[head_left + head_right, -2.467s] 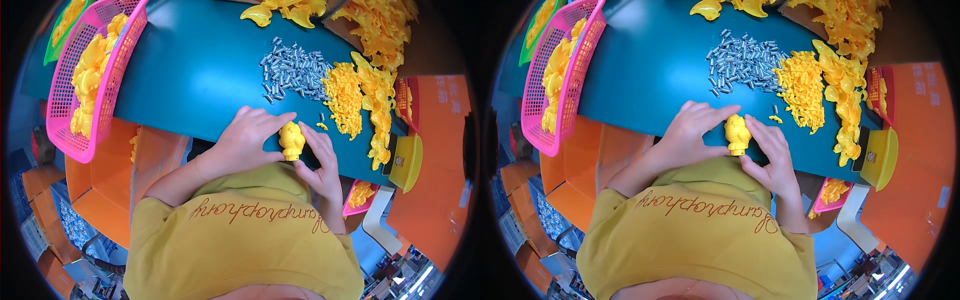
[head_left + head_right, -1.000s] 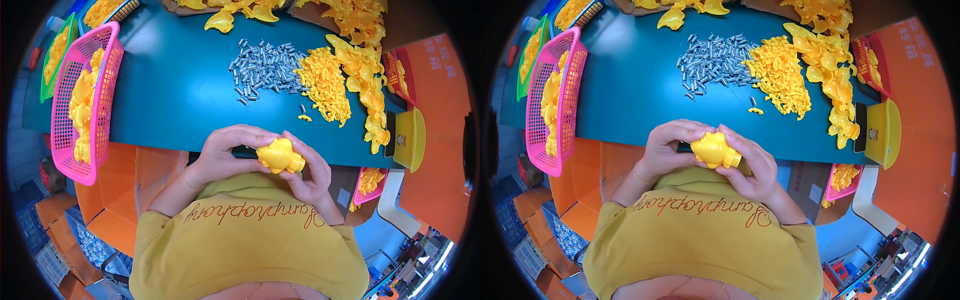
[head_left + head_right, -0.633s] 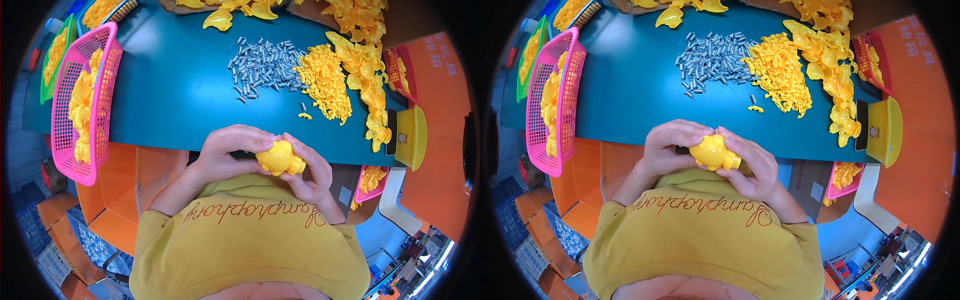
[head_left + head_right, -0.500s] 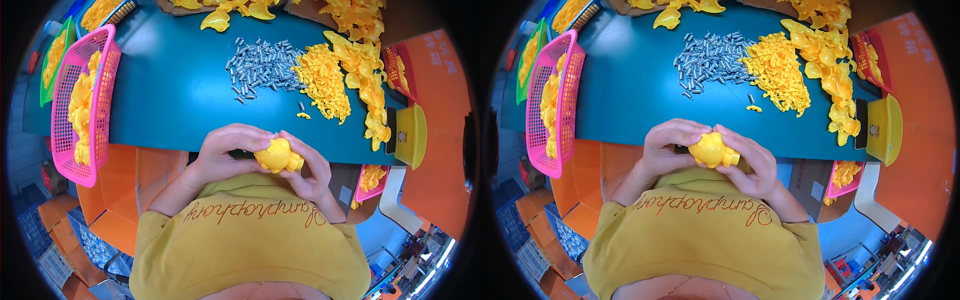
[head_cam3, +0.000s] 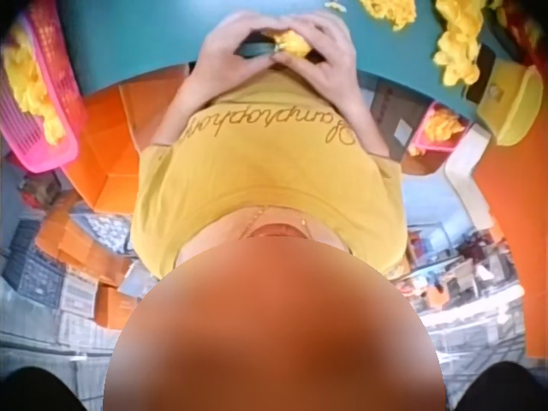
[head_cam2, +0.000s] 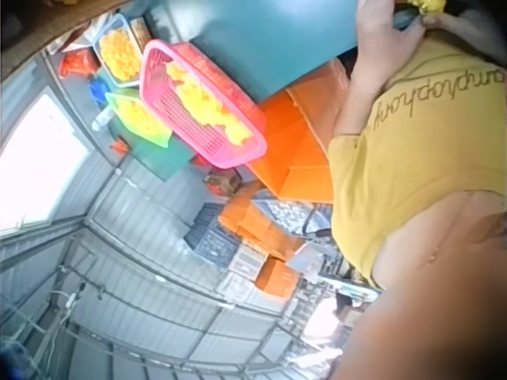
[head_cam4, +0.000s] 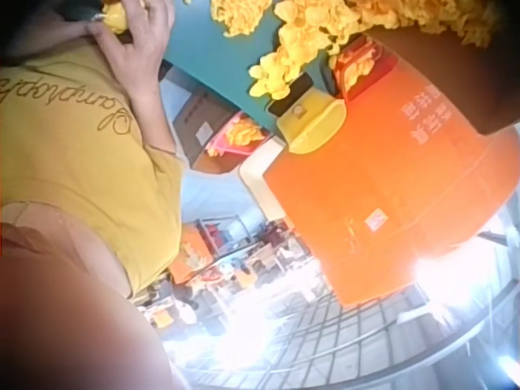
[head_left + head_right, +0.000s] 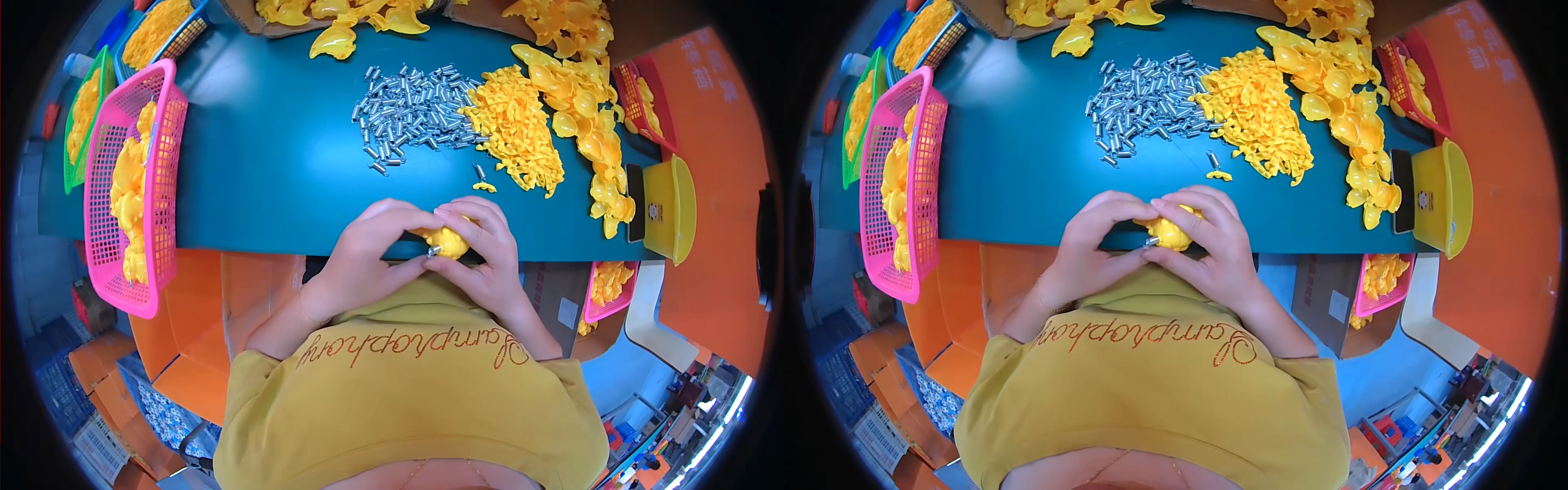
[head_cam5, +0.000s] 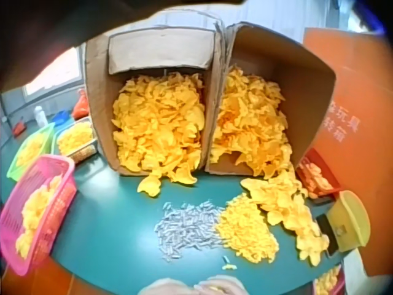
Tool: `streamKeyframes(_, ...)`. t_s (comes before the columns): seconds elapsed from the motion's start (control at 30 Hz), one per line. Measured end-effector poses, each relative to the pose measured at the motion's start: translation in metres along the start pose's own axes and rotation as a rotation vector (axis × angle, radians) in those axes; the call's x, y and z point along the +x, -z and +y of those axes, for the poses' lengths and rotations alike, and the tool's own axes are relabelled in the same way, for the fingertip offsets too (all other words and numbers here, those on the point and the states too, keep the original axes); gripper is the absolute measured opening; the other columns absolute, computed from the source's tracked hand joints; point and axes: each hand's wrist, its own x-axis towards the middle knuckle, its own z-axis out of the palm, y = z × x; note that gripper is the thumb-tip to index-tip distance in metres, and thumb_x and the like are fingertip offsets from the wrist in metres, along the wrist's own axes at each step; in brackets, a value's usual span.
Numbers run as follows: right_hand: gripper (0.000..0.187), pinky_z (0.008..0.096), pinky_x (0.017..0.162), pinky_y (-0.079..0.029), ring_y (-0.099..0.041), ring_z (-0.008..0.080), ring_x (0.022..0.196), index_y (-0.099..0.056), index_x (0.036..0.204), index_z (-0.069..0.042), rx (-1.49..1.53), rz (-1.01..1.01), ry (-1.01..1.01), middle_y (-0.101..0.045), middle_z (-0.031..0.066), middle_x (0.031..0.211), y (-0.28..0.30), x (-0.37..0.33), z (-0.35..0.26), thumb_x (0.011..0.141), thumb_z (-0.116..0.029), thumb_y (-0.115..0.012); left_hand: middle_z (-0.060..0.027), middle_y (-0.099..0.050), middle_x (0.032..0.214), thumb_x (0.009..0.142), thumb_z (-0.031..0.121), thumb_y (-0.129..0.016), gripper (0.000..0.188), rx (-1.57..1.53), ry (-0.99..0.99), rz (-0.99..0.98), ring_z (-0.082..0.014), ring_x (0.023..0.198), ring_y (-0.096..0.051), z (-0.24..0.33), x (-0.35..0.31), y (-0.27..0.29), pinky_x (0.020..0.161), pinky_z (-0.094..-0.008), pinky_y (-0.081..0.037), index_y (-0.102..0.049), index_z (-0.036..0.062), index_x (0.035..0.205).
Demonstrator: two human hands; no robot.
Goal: Assembling plastic yellow toy ducks by hand on a factory workbench.
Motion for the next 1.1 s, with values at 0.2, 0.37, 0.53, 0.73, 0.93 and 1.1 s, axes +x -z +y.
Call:
streamKeyframes(0.2,0.043,0.0426,0.11,-0.048,-0.061,0.0321,0.133,-0.066,0.135,-0.003,0.488,0.021,-0.268,-0.064,0.0198,0.141,-0.001,-0.028,0.006,0.096,-0.018,-0.077,-0.0087,-0.076,0.111,0.084,0.015,-0.088,0.049,-0.065,0.1,-0.063,-0.0264,0.097,-0.072,0.004,0.001,-0.003,0.088,-0.036,-0.056,-0.071,0.0068,0.13)
streamKeyframes(0.37,0.03,0.0442,0.11,-0.049,-0.061,0.0332,0.133,-0.065,0.13,0.0,0.43,-0.017,-0.205,-0.061,0.0259,0.144,0.003,-0.013,-0.002,0.104,-0.015,-0.065,-0.0054,-0.074,0.099,0.083,0.019,-0.088,0.048,0.065,-0.031,0.0,-0.0219,0.082,-0.067,-0.006,-0.001,-0.005,0.074,-0.0341,-0.05,-0.074,0.0089,0.127)
streamKeyframes(0.53,0.021,0.0402,0.103,-0.054,-0.067,0.0318,0.123,-0.07,0.12,-0.001,0.383,0.066,-0.165,-0.069,0.0199,0.131,-0.004,-0.018,-0.003,0.101,-0.007,-0.068,0.0001,-0.058,0.078,0.081,0.019,-0.089,0.043,0.146,-0.153,0.123,-0.0182,0.071,-0.053,-0.006,-0.005,-0.015,0.066,-0.0324,-0.041,-0.078,0.0078,0.122)
streamKeyframes(0.73,0.018,0.0406,0.1,-0.056,-0.068,0.0334,0.119,-0.071,0.117,-0.001,0.446,0.166,-0.084,-0.07,0.0211,0.126,-0.015,-0.023,0.005,0.1,-0.004,-0.068,-0.0014,-0.063,0.081,0.081,0.016,-0.089,0.041,0.145,-0.152,0.157,-0.0186,0.073,-0.058,-0.007,-0.008,-0.022,0.069,-0.0322,-0.045,-0.078,0.0068,0.12)
streamKeyframes(0.93,0.022,0.0392,0.1,-0.056,-0.069,0.0304,0.119,-0.07,0.12,-0.002,0.392,0.093,-0.117,-0.07,0.018,0.127,-0.007,-0.018,0.002,0.099,-0.005,-0.07,-0.0044,-0.07,0.089,0.082,0.015,-0.088,0.039,0.108,-0.109,0.145,-0.0217,0.08,-0.066,-0.009,-0.01,-0.02,0.075,-0.0345,-0.051,-0.078,0.0047,0.119)
streamKeyframes(1.1,0.021,0.0359,0.097,-0.053,-0.067,0.0268,0.114,-0.072,0.12,0.0,0.41,0.157,-0.248,-0.071,0.0169,0.12,0.017,-0.011,0.008,0.1,-0.006,-0.068,-0.0065,-0.074,0.096,0.083,0.015,-0.088,0.039,0.164,-0.114,0.122,-0.0231,0.084,-0.068,-0.005,-0.01,-0.006,0.077,-0.0349,-0.052,-0.078,0.0033,0.118)
